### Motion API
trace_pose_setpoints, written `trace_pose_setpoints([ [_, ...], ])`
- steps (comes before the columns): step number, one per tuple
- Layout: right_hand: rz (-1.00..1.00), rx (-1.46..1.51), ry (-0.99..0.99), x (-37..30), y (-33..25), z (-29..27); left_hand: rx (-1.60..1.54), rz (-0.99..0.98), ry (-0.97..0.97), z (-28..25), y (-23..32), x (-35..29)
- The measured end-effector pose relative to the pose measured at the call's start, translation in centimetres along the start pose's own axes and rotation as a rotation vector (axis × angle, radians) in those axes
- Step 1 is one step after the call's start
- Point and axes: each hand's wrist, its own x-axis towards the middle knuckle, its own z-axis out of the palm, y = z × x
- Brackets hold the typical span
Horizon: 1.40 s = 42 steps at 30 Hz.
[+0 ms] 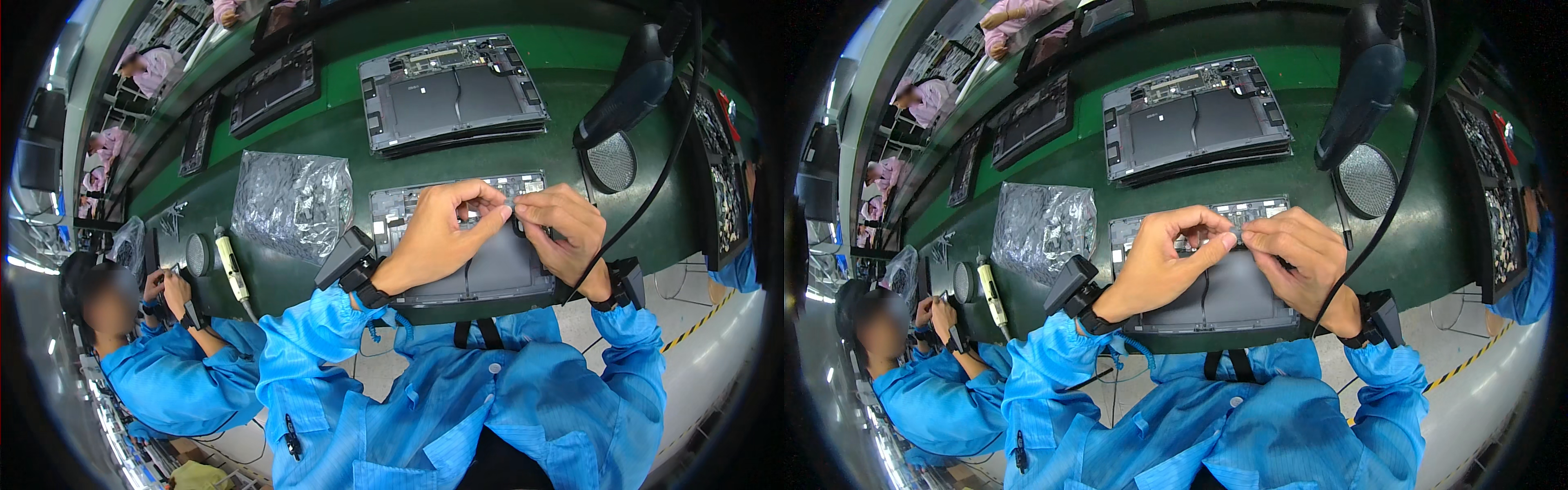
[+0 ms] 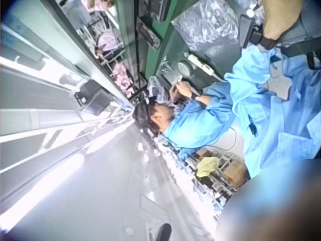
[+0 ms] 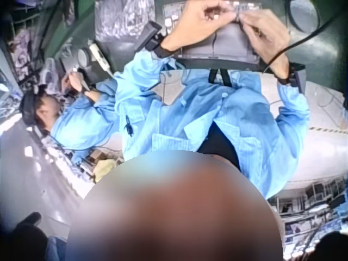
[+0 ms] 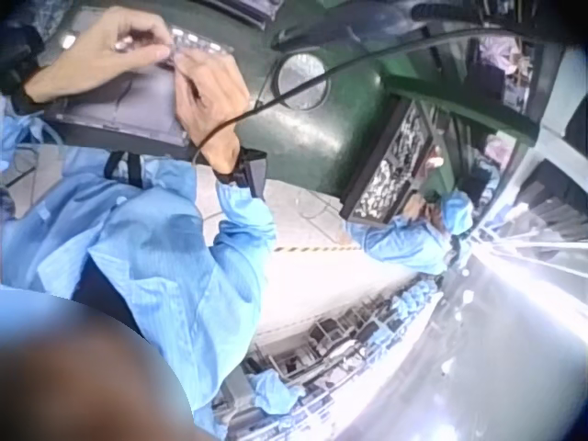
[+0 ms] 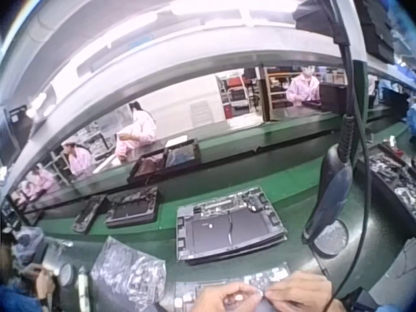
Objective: The recorder is assembling internal components of a tablet device, connecting ribbon cables and using an electric screwdriver to secure parts.
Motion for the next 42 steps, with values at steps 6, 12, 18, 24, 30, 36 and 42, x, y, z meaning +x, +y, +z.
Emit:
trace_pose_setpoints([
  [6, -0.067, -0.063, -0.012, 0.0, 0.3, 0.5, -0.083, -0.102, 0.02, 0.3, -0.8, -0.2],
  [12, -0.109, -0.103, -0.039, -0.5, 0.9, 0.1, 0.183, 0.095, 0.086, -0.1, -0.8, -0.6],
  [18, 0.042, -0.068, -0.127, -1.7, 3.0, -0.9, 0.626, 0.397, 0.077, -0.9, -3.0, -1.1],
  [24, -0.02, -0.095, -0.204, -1.0, 4.0, -0.4, 0.734, 0.443, 0.038, 0.3, -4.4, -0.9],
  [30, -0.039, -0.128, -0.247, -1.1, 4.0, -0.6, 0.772, 0.457, 0.03, 0.5, -4.6, -0.9],
  [36, -0.052, -0.132, -0.221, -1.2, 4.0, -0.6, 0.778, 0.46, 0.021, 0.7, -4.9, -0.9],
  [42, -0.039, -0.141, -0.221, -1.3, 4.2, -0.6, 0.777, 0.458, -0.002, 0.7, -4.7, -0.8],
])
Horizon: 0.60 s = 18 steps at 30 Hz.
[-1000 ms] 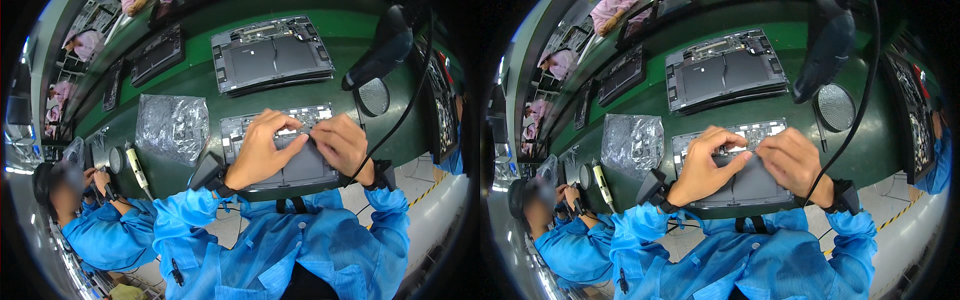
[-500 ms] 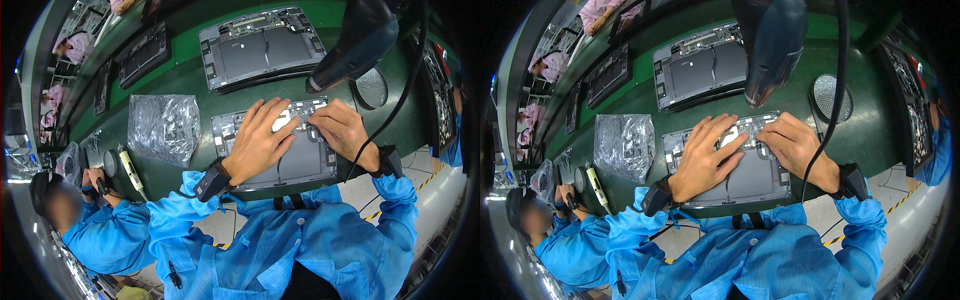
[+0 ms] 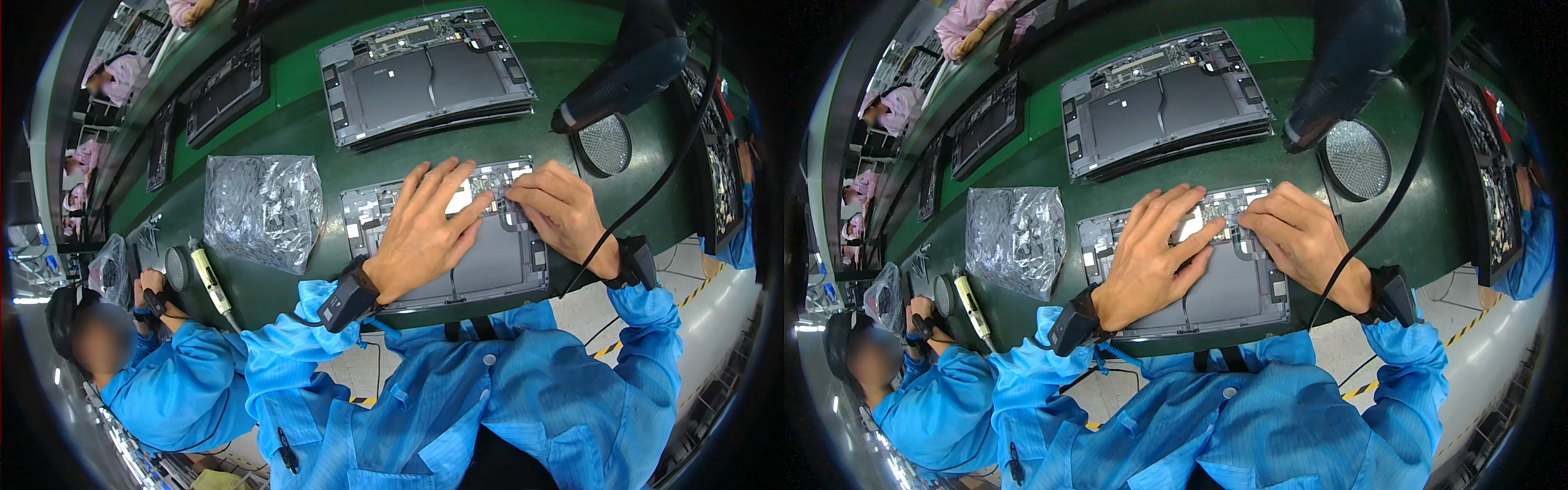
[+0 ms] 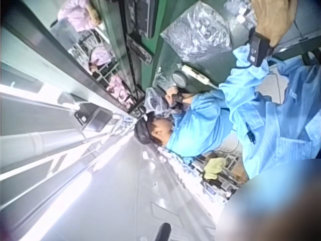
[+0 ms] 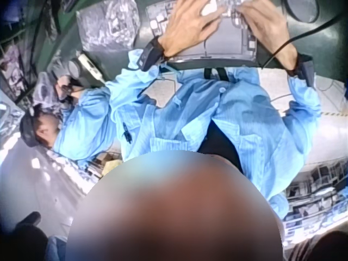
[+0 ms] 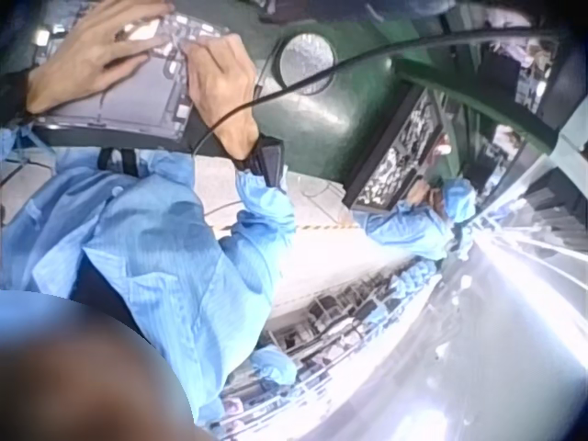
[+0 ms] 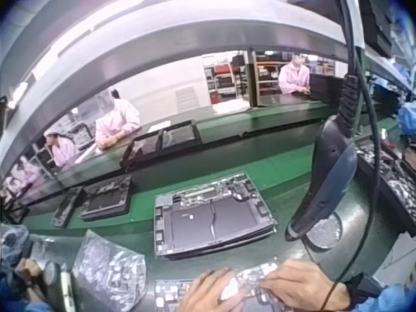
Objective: The recorder is assembling internal components of a tablet device, connecting ribbon cables and using an electric screwdriver to secure parts.
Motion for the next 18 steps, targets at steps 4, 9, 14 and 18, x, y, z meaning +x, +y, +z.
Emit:
trace_pose_setpoints([
  [4, 0.016, -0.004, -0.01, 0.0, 0.0, 0.0, -0.001, 0.008, 0.01, 0.1, 0.1, 0.2],
  [9, 0.017, -0.022, -0.023, 0.2, -0.2, -0.2, -0.002, 0.024, -0.002, 0.3, 0.3, 0.7],
  [14, -0.009, -0.072, -0.041, 0.3, -0.5, -0.2, 0.062, 0.033, -0.04, 0.3, 0.4, 0.6],
  [18, 0.108, -0.065, 0.101, -0.6, -0.7, -3.1, 0.11, 0.058, -0.066, 0.2, 0.5, 1.1],
])
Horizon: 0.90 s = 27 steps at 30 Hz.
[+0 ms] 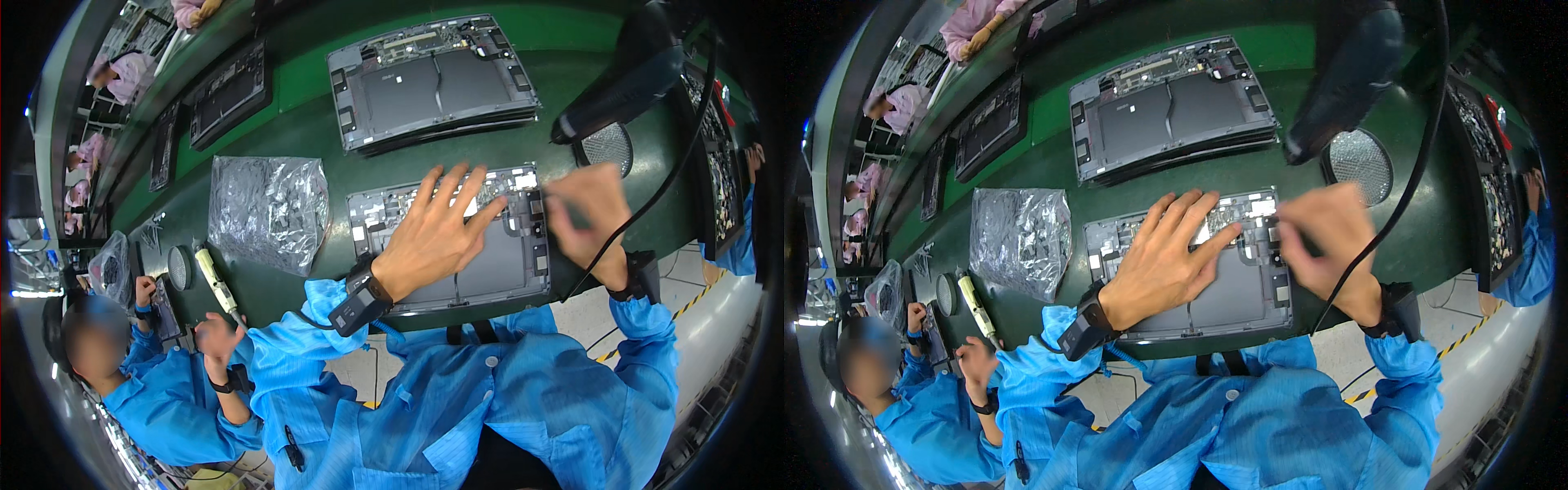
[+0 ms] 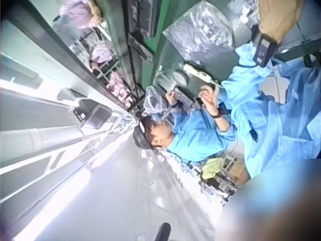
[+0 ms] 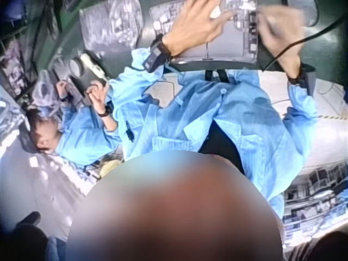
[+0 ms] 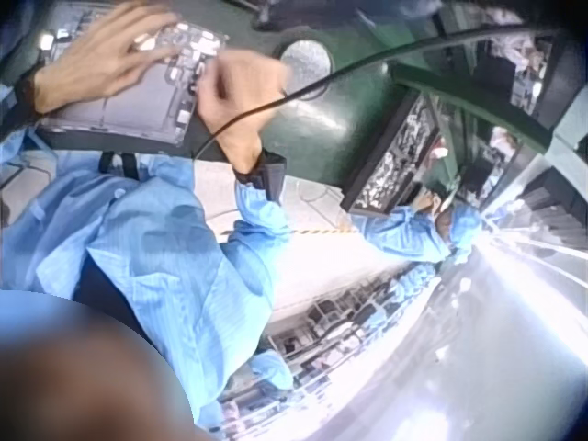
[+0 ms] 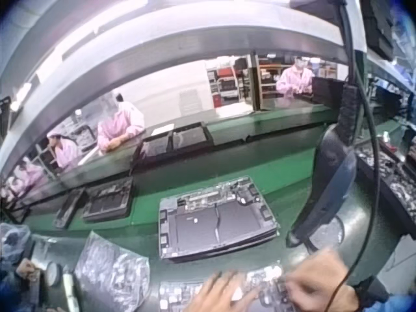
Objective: The recorder is assembling internal components of a tablet device, connecting ribbon cables and using an electric screwdriver to secure parts.
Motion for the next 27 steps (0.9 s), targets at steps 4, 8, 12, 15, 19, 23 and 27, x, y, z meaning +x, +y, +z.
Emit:
trace_pose_setpoints([
  [4, 0.192, 0.547, 0.347, 4.3, 1.4, -0.5, 0.0, 0.071, -0.004, -0.6, 0.3, 0.1],
  [8, 0.267, 0.84, 0.172, 9.1, -1.0, 0.4, 0.013, 0.062, -0.034, -0.6, 0.0, 0.2],
  [12, 0.083, 0.733, 0.379, 9.9, -0.2, -0.9, 0.044, 0.042, -0.046, -0.6, 0.3, 0.1],
  [15, 0.183, 0.715, 0.569, 8.5, 2.8, -3.7, 0.033, 0.045, -0.052, -0.7, 0.4, 0.5],
  [19, 0.265, 0.736, 0.727, 4.1, 7.1, -8.2, 0.037, 0.042, -0.063, -0.9, 0.5, 0.7],
  [23, 0.252, 0.699, 0.802, 3.4, 8.1, -8.1, 0.023, 0.045, -0.047, -0.8, 0.3, 0.6],
  [27, 0.356, 0.73, 0.671, 3.4, 8.0, -9.1, 0.016, 0.029, -0.066, -0.9, 0.3, 0.6],
])
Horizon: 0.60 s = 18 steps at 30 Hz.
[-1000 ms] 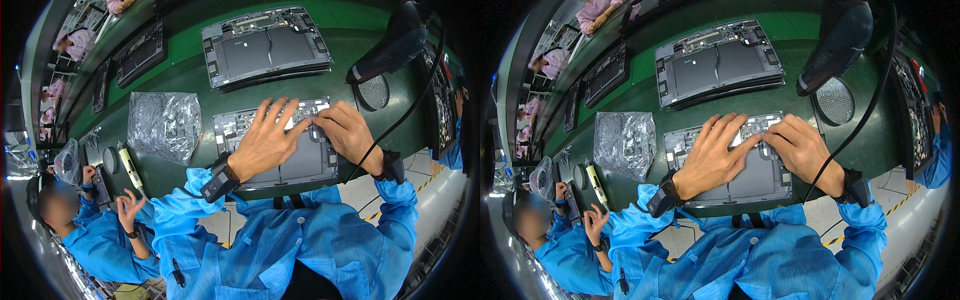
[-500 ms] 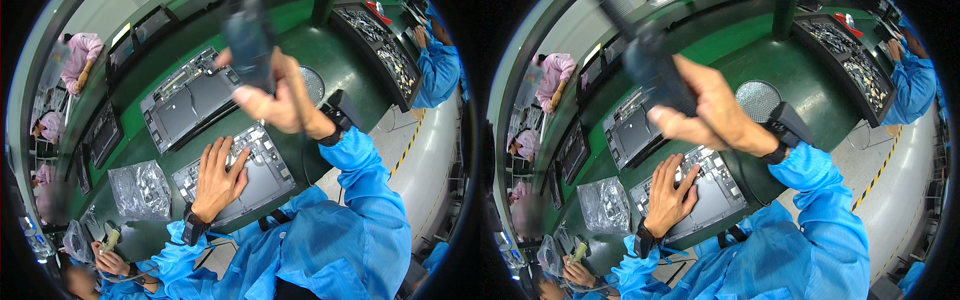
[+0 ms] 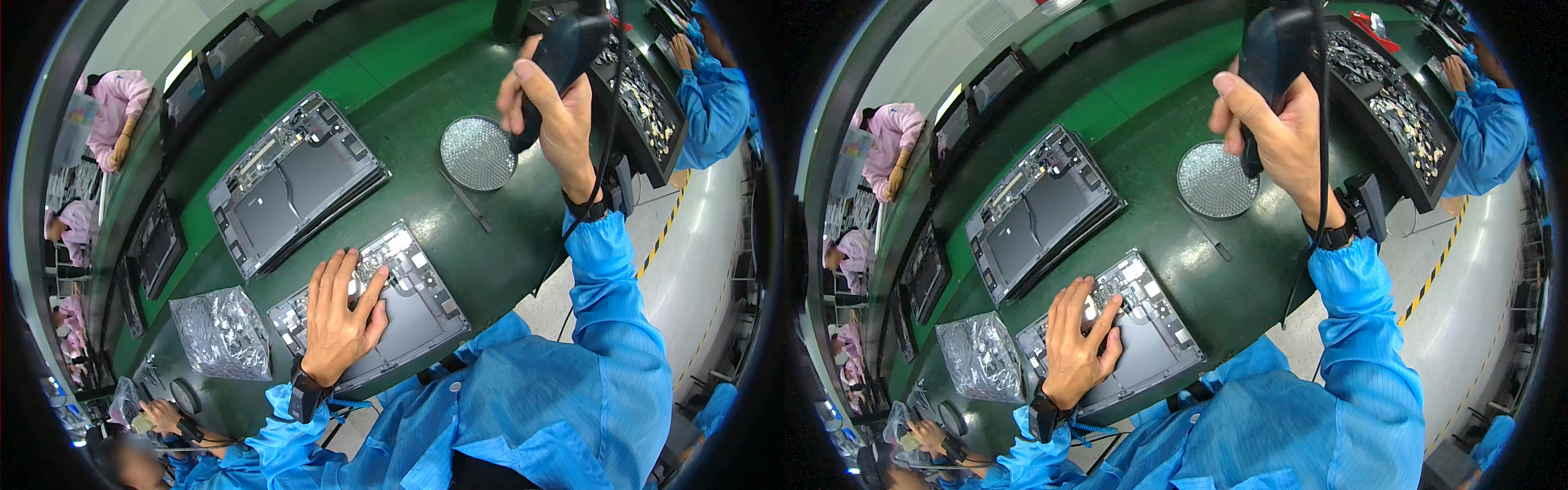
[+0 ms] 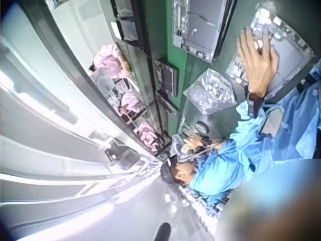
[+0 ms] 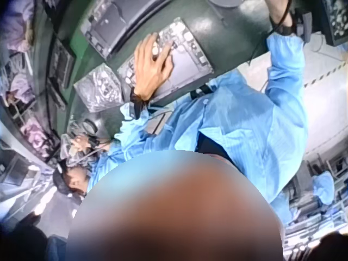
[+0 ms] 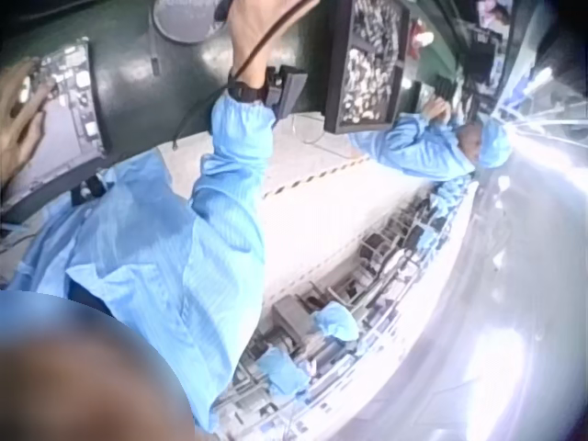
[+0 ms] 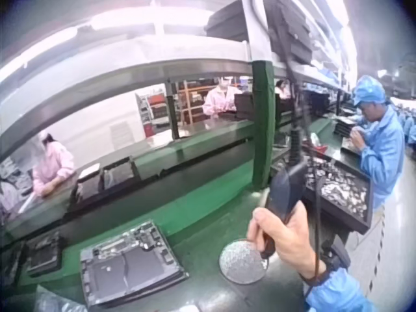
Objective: The recorder is assembling internal components of a tablet device, connecting ribbon cables and using an electric screwdriver to secure parts.
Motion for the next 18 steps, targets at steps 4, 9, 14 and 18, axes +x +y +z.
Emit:
trace_pose_setpoints([
  [4, -0.04, -0.091, 0.118, -0.9, 2.2, 0.9, -0.002, 0.001, -0.004, 0.2, 0.1, 0.0],
  [9, -0.095, -0.061, 0.126, -1.9, 2.8, -0.7, 0.001, 0.002, -0.011, 0.0, 0.1, 0.1],
  [14, -0.066, -0.081, 0.154, -2.1, 3.3, -0.9, 0.007, -0.003, -0.014, 0.1, 0.0, 0.2],
  [18, -0.062, -0.031, 0.154, -2.1, 3.5, -0.8, 0.007, -0.01, -0.017, 0.0, 0.1, 0.2],
])
